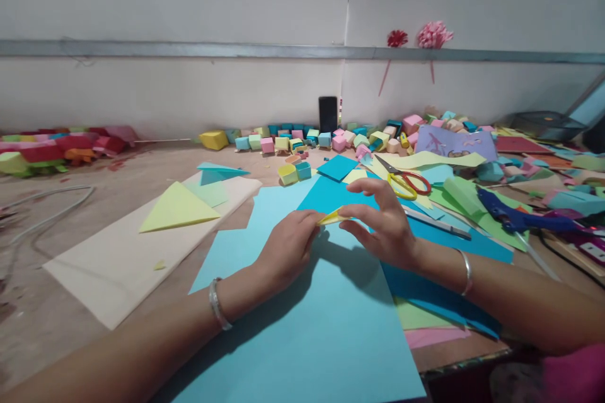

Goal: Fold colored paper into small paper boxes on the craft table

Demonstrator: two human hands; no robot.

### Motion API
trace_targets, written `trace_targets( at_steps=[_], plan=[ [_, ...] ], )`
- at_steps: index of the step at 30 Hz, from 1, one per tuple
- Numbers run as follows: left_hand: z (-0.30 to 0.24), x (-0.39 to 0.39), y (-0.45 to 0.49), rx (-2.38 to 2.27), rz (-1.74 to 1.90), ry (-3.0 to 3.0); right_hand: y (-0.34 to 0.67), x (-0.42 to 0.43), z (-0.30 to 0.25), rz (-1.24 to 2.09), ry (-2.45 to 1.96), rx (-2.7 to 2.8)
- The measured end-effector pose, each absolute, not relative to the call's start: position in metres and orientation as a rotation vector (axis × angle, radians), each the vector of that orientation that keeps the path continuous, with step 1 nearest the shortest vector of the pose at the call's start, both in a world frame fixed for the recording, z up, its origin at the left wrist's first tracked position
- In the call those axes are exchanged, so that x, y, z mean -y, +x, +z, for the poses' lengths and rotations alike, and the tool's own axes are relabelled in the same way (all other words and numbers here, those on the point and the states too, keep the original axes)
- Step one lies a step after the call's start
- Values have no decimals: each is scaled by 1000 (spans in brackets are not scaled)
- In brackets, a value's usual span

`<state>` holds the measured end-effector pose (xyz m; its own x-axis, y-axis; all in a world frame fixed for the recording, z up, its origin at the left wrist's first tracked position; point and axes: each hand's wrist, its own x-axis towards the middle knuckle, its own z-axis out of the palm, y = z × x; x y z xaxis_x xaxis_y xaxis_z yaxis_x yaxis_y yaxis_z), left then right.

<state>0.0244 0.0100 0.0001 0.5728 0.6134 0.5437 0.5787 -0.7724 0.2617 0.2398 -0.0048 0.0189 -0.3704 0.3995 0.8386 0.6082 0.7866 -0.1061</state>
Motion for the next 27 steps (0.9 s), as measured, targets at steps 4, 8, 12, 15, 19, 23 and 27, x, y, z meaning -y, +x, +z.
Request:
trace_targets(
  at_steps=[4, 8, 12, 15, 19, 23, 27],
  plan=[
    [0, -6, 24, -978, 912, 2788, 239, 0, 19, -91, -718, 2031],
    [2, -2, 25, -1021, 785, 2710, 239, -1, 21, 39, -638, 2032],
    [12, 5, 28, -1083, 538, 2619, 238, 5, 23, 206, -692, 1948],
    [21, 9, 32, -1042, 437, 2515, 236, 10, 24, 312, -769, 1883],
    [27, 14, 35, -1003, 428, 2370, 233, 14, 24, 299, -776, 1871],
    [28, 15, 35, -953, 442, 2270, 233, 12, 20, 292, -816, 1816],
    [30, 15, 34, -946, 426, 2234, 233, 8, 16, 521, -828, 1673]
  ],
)
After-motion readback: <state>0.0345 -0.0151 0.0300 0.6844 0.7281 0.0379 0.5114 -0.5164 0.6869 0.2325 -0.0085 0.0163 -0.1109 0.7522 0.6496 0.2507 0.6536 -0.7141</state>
